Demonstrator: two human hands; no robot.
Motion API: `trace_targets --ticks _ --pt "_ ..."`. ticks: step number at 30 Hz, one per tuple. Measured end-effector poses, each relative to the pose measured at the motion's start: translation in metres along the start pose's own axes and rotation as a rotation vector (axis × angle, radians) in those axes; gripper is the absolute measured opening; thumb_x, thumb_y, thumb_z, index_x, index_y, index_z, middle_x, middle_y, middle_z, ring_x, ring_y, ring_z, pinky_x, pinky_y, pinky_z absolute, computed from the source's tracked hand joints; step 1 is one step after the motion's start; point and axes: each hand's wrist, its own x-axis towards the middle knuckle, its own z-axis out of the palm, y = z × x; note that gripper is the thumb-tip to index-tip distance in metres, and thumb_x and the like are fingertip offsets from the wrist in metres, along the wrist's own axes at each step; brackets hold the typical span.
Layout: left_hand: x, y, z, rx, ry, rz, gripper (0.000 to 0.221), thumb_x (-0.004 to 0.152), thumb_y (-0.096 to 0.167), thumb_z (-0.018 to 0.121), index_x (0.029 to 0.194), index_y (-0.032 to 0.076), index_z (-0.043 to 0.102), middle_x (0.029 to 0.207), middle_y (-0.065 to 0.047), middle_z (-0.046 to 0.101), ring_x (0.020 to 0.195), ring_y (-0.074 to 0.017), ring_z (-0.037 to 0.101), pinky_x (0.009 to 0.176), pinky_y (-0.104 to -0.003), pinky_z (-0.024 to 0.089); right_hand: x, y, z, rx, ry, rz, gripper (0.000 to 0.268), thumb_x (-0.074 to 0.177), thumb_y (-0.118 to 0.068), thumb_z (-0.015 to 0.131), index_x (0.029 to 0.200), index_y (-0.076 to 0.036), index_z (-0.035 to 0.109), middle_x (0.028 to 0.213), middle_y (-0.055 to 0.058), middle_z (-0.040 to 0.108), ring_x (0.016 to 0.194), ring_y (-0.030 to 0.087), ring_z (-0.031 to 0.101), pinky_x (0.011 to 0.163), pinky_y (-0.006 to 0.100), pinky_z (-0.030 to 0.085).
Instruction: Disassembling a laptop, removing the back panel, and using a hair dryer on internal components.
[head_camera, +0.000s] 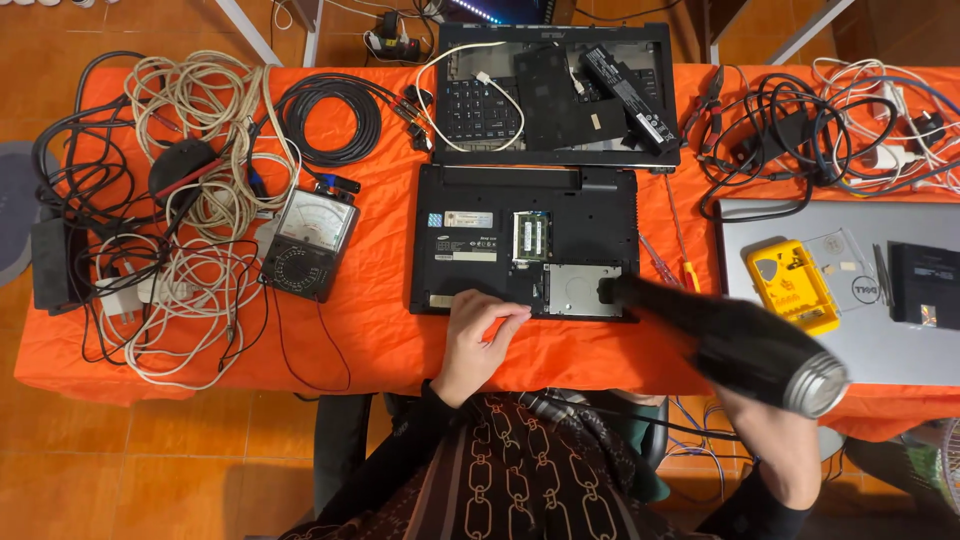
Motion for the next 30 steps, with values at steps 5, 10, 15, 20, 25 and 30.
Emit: trace_targets --ticks 5,10,15,20,25,30 --pt "-0.003 -0.004 0.001 -0.005 -0.023 0.014 0.009 0.094 0.010 0.076 0.102 0.012 0.071 0.093 0.002 0.075 0.085 -0.0142 0.066 0.094 -0.035 0.044 -0.001 0.004 0.002 -0.065 -0.127 -0.178 0.036 0.073 0.000 0.073 0.109 -0.002 0.073 0.105 0.007 0.074 0.092 0.021 0.070 0.085 0.032 0.054" --pt "-0.003 -0.003 -0.001 -0.027 -0.032 -0.009 0.007 0.096 0.010 0.075 0.101 0.011 0.070 0.094 0.002 0.075 0.087 -0.0147 0.066 0.093 -0.033 0.044 -0.001 -0.010 -0.001 -0.005 -0.023 -0.034 0.029 0.083 -0.001 0.074 0.112 -0.003 0.071 0.107 0.008 0.075 0.092 0.021 0.071 0.085 0.032 0.054" --pt "-0.001 -0.002 0.001 -0.018 -0.034 -0.012 0.008 0.095 0.011 0.077 0.101 0.012 0.071 0.094 0.002 0.075 0.087 -0.0147 0.066 0.094 -0.034 0.044 -0.011 0.034 -0.002 -0.028 -0.087 -0.033 0.035 0.074 0.000 0.075 0.109 -0.002 0.071 0.101 0.009 0.075 0.087 0.020 0.070 0.080 0.032 0.055" --pt "-0.001 0.000 -0.002 0.001 -0.037 -0.003 0.012 0.092 0.014 0.080 0.098 0.012 0.071 0.091 0.002 0.073 0.085 -0.0152 0.065 0.094 -0.034 0.044 -0.010 0.017 -0.003 0.040 -0.071 -0.114 0.038 0.076 0.000 0.069 0.113 -0.002 0.069 0.106 0.009 0.073 0.093 0.020 0.070 0.084 0.032 0.055" --pt "-0.002 -0.002 -0.001 -0.004 -0.041 0.006 0.013 0.089 0.016 0.083 0.096 0.012 0.072 0.084 0.002 0.071 0.080 -0.0142 0.065 0.094 -0.035 0.044 -0.003 0.002 -0.002 -0.019 -0.026 -0.028 0.030 0.081 0.001 0.074 0.111 -0.002 0.071 0.104 0.009 0.074 0.088 0.021 0.070 0.082 0.034 0.055" --pt "0.000 -0.001 0.000 -0.004 -0.058 0.009 0.013 0.089 0.017 0.083 0.096 0.012 0.072 0.084 0.002 0.071 0.081 -0.0137 0.065 0.094 -0.035 0.044 -0.016 0.029 0.001 0.087 -0.082 -0.080 0.047 0.071 0.001 0.073 0.118 -0.002 0.068 0.107 0.008 0.073 0.092 0.019 0.069 0.083 0.032 0.055"
